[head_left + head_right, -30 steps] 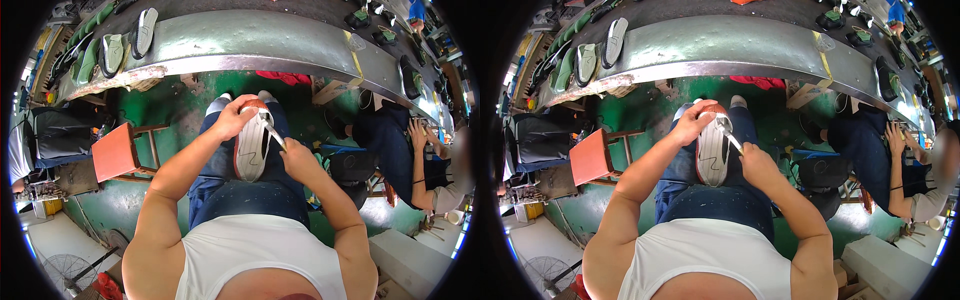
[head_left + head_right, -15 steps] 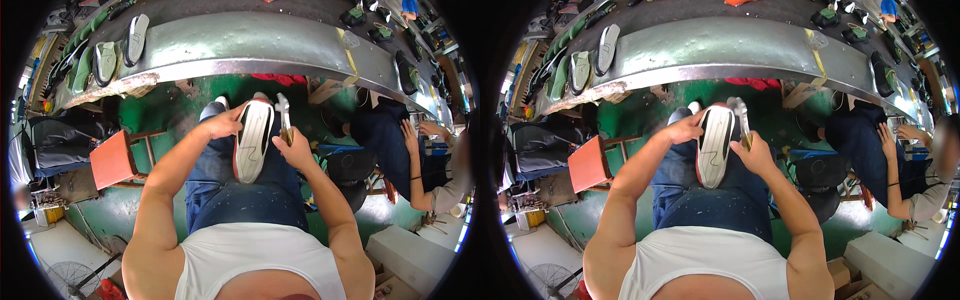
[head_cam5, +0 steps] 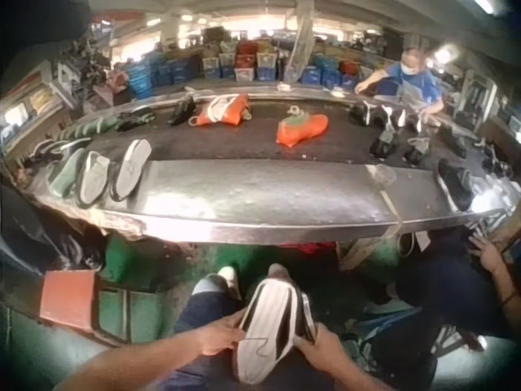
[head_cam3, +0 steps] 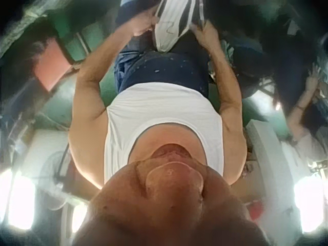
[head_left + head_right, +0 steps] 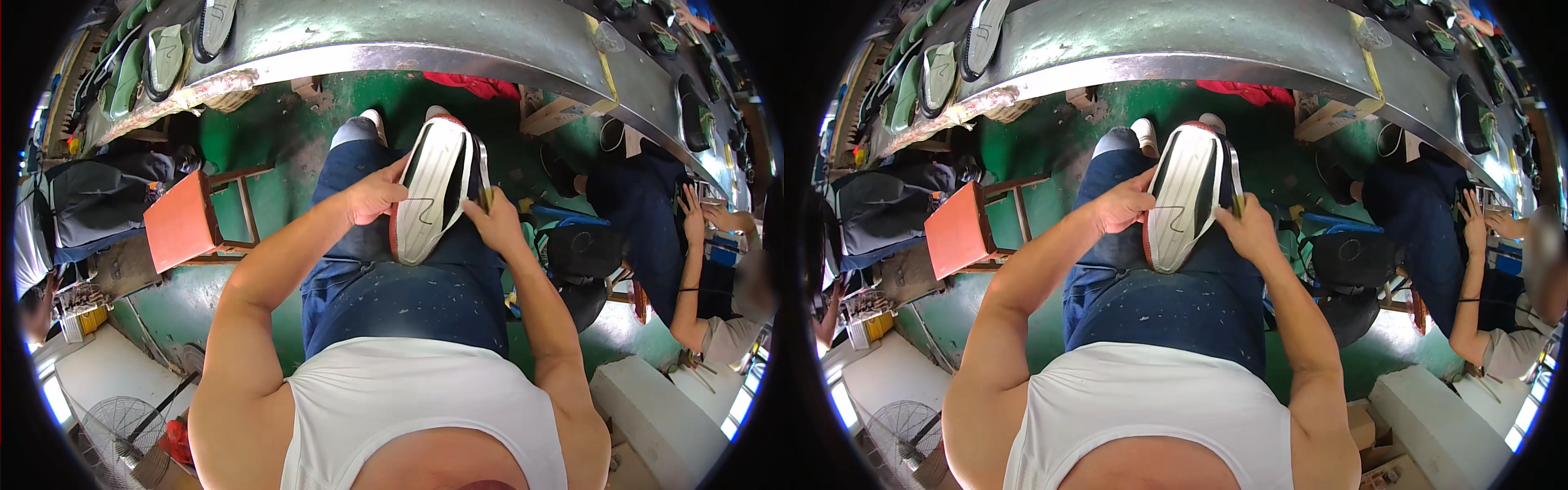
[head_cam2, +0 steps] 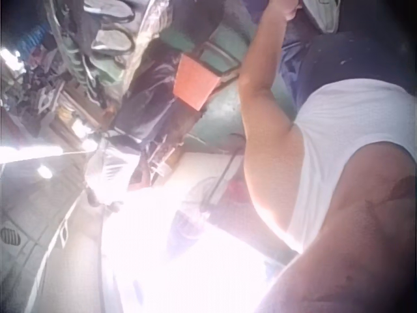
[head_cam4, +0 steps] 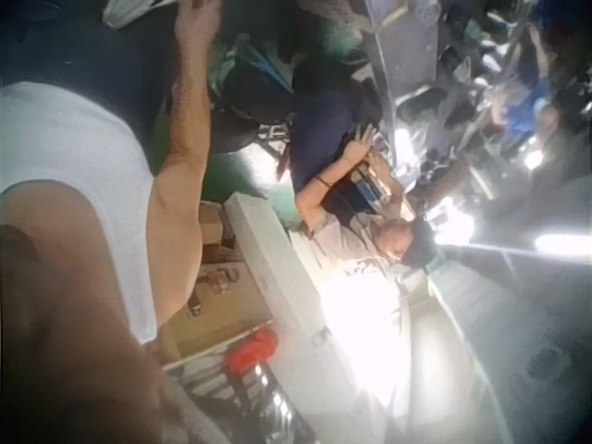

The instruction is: Manual lasting and cleaning of shoe components using hand tools on a factory line.

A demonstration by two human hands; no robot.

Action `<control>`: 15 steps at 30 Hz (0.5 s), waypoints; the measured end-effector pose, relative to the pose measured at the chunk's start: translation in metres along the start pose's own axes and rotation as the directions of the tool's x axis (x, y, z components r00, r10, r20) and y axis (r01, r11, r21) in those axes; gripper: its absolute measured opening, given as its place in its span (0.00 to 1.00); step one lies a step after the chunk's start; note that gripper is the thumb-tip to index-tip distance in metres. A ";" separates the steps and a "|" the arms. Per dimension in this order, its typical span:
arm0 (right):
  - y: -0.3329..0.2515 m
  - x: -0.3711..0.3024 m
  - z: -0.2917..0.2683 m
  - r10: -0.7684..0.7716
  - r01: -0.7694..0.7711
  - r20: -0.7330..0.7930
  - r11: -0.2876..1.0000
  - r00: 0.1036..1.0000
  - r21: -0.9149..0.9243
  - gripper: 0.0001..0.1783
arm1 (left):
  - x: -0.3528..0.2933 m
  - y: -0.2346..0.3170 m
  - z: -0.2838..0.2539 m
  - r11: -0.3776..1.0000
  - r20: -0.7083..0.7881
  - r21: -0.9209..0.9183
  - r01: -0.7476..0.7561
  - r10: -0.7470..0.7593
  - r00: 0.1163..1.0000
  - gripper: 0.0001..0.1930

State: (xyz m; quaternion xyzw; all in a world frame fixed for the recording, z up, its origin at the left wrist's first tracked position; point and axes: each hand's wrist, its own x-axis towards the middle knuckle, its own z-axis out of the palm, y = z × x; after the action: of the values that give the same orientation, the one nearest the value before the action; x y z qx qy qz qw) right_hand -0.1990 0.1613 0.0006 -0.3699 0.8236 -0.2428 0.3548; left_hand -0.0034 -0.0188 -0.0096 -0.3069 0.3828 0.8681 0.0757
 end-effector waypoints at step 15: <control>-0.038 -0.016 -0.043 -0.625 0.674 0.338 0.435 0.703 -0.598 0.18 | -0.009 -0.046 0.018 0.882 -0.032 0.370 -0.290 0.324 0.945 0.58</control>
State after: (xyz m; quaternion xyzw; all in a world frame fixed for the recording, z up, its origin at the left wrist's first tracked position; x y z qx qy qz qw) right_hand -0.2081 0.1568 0.0596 -0.7676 0.6328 -0.0264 0.0982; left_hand 0.0119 0.0270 -0.0234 -0.2632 0.5823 0.7687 -0.0257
